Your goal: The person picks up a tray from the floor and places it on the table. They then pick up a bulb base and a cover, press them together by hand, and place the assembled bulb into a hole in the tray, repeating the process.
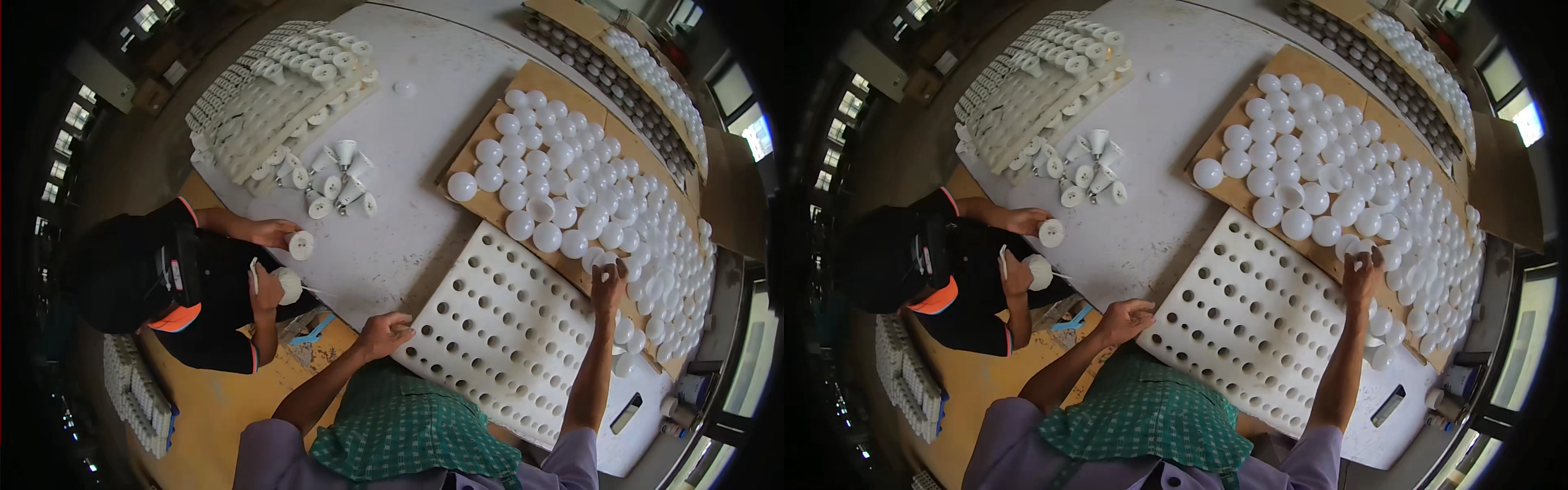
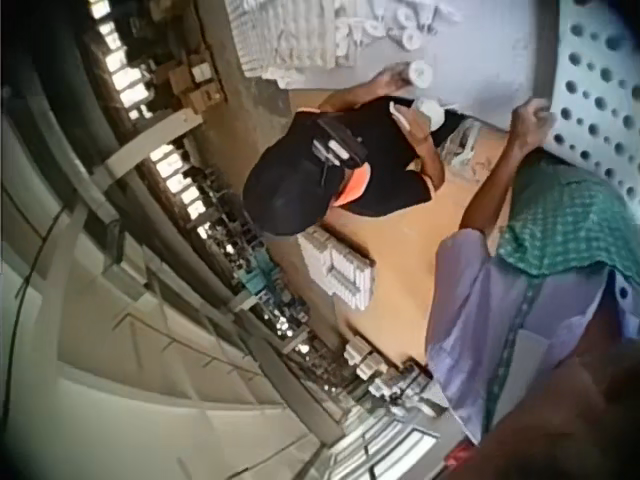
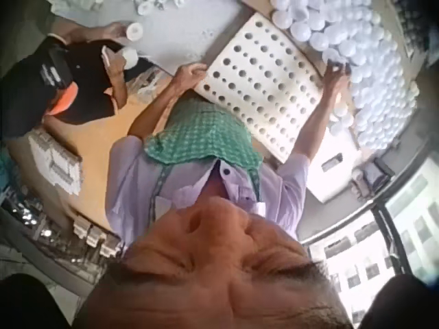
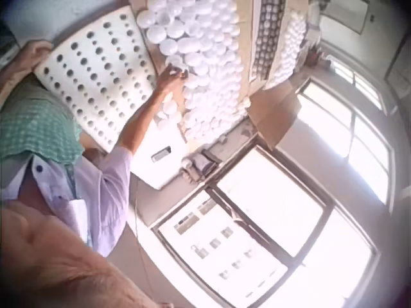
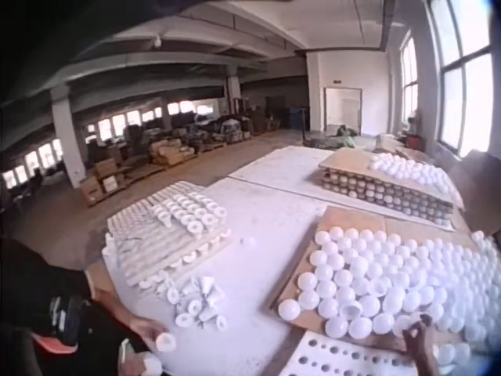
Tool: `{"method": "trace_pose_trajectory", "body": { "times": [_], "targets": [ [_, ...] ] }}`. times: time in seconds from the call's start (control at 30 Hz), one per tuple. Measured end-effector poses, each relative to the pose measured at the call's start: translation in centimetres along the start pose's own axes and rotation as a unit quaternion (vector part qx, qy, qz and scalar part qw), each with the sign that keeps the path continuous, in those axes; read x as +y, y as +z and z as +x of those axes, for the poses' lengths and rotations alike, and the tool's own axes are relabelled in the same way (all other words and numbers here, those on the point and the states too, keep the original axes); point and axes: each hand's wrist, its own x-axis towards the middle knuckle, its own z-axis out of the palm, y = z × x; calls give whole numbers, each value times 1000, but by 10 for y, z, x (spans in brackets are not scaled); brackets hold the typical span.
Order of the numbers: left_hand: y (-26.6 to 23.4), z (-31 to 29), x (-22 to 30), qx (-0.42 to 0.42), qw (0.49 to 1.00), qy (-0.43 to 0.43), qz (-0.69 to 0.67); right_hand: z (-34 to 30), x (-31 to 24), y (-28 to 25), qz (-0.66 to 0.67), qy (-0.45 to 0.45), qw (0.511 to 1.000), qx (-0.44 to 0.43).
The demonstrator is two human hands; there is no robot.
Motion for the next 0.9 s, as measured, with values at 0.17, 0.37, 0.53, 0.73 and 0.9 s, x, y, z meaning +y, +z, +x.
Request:
{"method": "trace_pose_trajectory", "body": {
  "times": [0.17,0.37,0.53,0.73,0.9],
  "targets": [
    [-23,10,1,98,995,5,14,-9,-50,-2,26,36,998,-39],
    [-88,49,-44,306,905,90,283,-111,-82,-22,28,-80,987,-134],
    [-106,129,-57,253,904,20,345,-164,-112,-13,-9,-57,968,-245],
    [-101,158,-96,329,801,50,497,-180,-133,-16,24,-116,955,-271],
    [-79,148,-65,206,834,45,510,-196,-126,-9,7,-131,965,-229]
  ]
}}
